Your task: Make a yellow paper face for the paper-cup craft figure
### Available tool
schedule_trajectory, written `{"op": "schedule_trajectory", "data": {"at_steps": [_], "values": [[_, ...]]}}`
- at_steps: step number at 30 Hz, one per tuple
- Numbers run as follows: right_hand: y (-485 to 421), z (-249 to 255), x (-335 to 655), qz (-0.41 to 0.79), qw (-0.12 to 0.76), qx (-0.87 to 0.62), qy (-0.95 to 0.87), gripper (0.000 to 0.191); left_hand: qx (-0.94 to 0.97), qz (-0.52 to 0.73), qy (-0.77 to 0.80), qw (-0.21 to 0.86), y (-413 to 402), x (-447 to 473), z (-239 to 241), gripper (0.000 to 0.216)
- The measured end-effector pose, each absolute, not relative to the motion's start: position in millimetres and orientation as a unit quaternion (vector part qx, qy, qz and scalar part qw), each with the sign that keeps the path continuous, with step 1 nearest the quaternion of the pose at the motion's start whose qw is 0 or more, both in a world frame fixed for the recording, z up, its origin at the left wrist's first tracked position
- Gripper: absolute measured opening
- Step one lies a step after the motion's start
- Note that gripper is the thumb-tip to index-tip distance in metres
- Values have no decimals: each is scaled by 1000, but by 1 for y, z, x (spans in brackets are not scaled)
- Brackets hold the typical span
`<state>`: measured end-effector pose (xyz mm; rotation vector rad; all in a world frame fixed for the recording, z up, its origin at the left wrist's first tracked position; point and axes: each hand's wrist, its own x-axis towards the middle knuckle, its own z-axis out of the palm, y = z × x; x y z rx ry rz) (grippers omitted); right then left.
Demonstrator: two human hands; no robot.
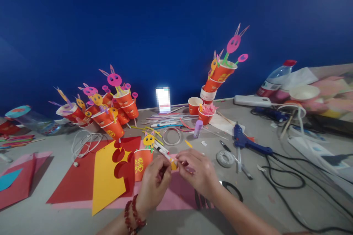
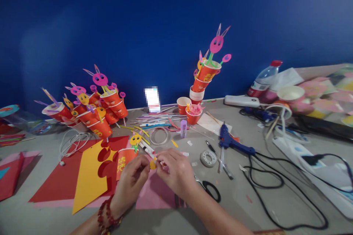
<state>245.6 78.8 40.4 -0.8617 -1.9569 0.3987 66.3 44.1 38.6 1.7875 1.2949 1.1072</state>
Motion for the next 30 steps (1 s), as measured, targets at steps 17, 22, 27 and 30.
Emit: {"op": "schedule_trajectory", "data": {"at_steps": [17,22,27,30], "values": [[82,48,254,165,426,-305,-836,17,268,456,454,717,50,65,38,38],[81,48,250,238,444,-296,-812,10,282,441,440,730,51,67,40,39],[86,44,248,539,410,-358,-643,24,376,482,446,654,47,69,39,35],[86,44,247,612,386,-365,-586,34,412,480,447,633,46,69,39,36]]}}
